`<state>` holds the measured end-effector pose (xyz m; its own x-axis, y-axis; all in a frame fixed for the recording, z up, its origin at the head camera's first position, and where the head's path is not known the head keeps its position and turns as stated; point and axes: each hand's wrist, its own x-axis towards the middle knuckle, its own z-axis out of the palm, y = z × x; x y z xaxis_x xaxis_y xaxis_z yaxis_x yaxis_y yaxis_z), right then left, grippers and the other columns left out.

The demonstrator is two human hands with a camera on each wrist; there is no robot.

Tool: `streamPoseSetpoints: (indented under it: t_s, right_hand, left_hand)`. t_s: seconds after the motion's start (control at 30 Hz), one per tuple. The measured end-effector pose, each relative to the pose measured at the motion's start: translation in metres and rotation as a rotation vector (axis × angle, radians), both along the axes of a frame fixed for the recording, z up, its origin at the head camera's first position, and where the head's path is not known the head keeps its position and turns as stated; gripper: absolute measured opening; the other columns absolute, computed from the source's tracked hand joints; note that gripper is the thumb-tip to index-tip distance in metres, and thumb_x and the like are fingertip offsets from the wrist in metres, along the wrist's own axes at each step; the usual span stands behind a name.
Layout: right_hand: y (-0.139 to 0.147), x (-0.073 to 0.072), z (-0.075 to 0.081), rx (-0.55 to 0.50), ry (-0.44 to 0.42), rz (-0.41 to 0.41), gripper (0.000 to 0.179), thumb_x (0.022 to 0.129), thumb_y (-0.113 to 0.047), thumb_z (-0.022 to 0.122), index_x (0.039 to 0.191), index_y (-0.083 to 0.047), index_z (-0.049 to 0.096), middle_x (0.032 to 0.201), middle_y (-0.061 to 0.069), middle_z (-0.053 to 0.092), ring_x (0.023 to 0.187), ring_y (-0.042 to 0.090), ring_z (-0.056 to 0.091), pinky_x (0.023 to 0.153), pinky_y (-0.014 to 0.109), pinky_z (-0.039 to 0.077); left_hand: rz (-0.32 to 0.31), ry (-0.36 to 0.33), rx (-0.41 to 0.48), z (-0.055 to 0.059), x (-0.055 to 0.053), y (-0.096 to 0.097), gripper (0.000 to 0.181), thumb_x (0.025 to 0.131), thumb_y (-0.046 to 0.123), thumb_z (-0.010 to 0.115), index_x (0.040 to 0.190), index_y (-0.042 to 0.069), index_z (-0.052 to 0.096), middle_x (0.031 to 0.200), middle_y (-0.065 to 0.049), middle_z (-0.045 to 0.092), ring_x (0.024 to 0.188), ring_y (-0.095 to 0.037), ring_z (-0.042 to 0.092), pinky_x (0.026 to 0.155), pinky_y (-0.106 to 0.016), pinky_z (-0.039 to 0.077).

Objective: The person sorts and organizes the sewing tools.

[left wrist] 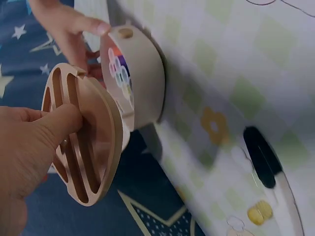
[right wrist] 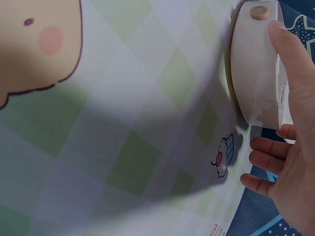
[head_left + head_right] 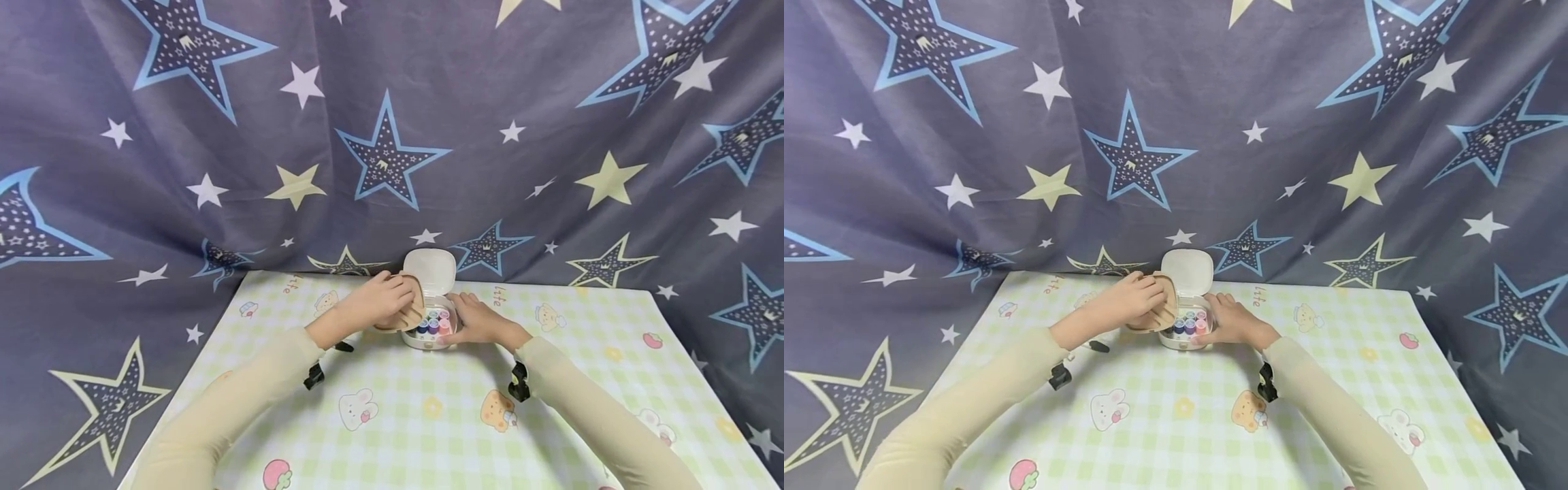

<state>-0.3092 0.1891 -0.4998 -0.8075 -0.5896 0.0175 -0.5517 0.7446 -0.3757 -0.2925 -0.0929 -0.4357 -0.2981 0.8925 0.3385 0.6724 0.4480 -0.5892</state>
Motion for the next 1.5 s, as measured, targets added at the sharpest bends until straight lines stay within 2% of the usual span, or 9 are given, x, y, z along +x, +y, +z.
streamPoseSetpoints:
  t_s: [0.23, 0.4, 0.57, 0.77, 1.0, 1.2, 1.5]
  right_hand:
    - [0.001, 0.000, -0.001, 0.002, -0.008, 0.003, 0.109, 0.075, -0.061, 0.082, 0.152, 0.002, 0.036, 0.138, 0.025, 0.053, 0.122, 0.035, 0.050, 0.106, 0.053, 0.045]
    - [0.001, 0.001, -0.001, 0.002, 0.001, 0.003, 0.108, 0.076, -0.060, 0.081, 0.152, 0.002, 0.036, 0.140, 0.026, 0.052, 0.125, 0.037, 0.050, 0.107, 0.053, 0.044]
    - [0.000, 0.001, 0.001, -0.002, 0.012, 0.006, 0.108, 0.076, -0.059, 0.081, 0.152, 0.002, 0.036, 0.140, 0.027, 0.052, 0.125, 0.038, 0.049, 0.108, 0.054, 0.043]
    - [0.001, -0.001, -0.001, -0.011, 0.033, 0.035, 0.105, 0.077, -0.057, 0.082, 0.151, 0.003, 0.037, 0.139, 0.026, 0.053, 0.121, 0.036, 0.051, 0.105, 0.053, 0.045]
    - [0.002, -0.002, -0.003, -0.013, 0.011, 0.022, 0.107, 0.077, -0.056, 0.082, 0.152, 0.003, 0.034, 0.139, 0.026, 0.052, 0.121, 0.036, 0.050, 0.108, 0.052, 0.043]
    - [0.001, -0.001, -0.001, -0.010, -0.025, 0.007, 0.110, 0.078, -0.058, 0.081, 0.154, 0.003, 0.031, 0.143, 0.026, 0.050, 0.125, 0.037, 0.049, 0.111, 0.053, 0.042]
    - [0.001, -0.001, 0.000, -0.018, -0.031, 0.004, 0.108, 0.079, -0.057, 0.081, 0.154, 0.003, 0.031, 0.145, 0.025, 0.049, 0.127, 0.037, 0.049, 0.111, 0.053, 0.041]
  left_hand:
    - [-0.062, 0.057, -0.028, -0.010, -0.002, 0.020, 0.054, 0.079, 0.060, 0.074, 0.111, 0.017, 0.069, 0.117, 0.001, 0.070, 0.109, -0.017, 0.063, 0.088, -0.035, 0.049]
    - [-0.057, 0.086, -0.080, -0.019, -0.007, 0.028, 0.055, 0.083, 0.064, 0.068, 0.115, 0.019, 0.069, 0.121, 0.003, 0.068, 0.112, -0.016, 0.061, 0.089, -0.035, 0.048]
    - [-0.017, 0.035, -0.100, -0.022, -0.013, 0.034, 0.054, 0.087, 0.061, 0.067, 0.119, 0.018, 0.068, 0.124, 0.002, 0.068, 0.114, -0.017, 0.060, 0.093, -0.037, 0.048]
    - [0.009, -0.040, -0.124, -0.024, -0.018, 0.041, 0.041, 0.091, 0.048, 0.068, 0.118, 0.017, 0.069, 0.125, 0.002, 0.067, 0.115, -0.018, 0.060, 0.095, -0.038, 0.049]
    - [0.031, -0.086, -0.160, -0.026, -0.022, 0.055, 0.026, 0.093, 0.030, 0.066, 0.117, 0.018, 0.069, 0.122, 0.003, 0.066, 0.113, -0.017, 0.059, 0.092, -0.035, 0.047]
    - [0.053, -0.106, -0.187, -0.027, -0.023, 0.060, 0.030, 0.091, 0.033, 0.069, 0.117, 0.020, 0.069, 0.122, 0.004, 0.066, 0.111, -0.016, 0.060, 0.090, -0.035, 0.046]
    - [0.111, -0.199, -0.229, -0.027, -0.023, 0.068, 0.039, 0.088, 0.032, 0.071, 0.125, 0.019, 0.068, 0.132, 0.004, 0.066, 0.118, -0.017, 0.059, 0.091, -0.035, 0.048]
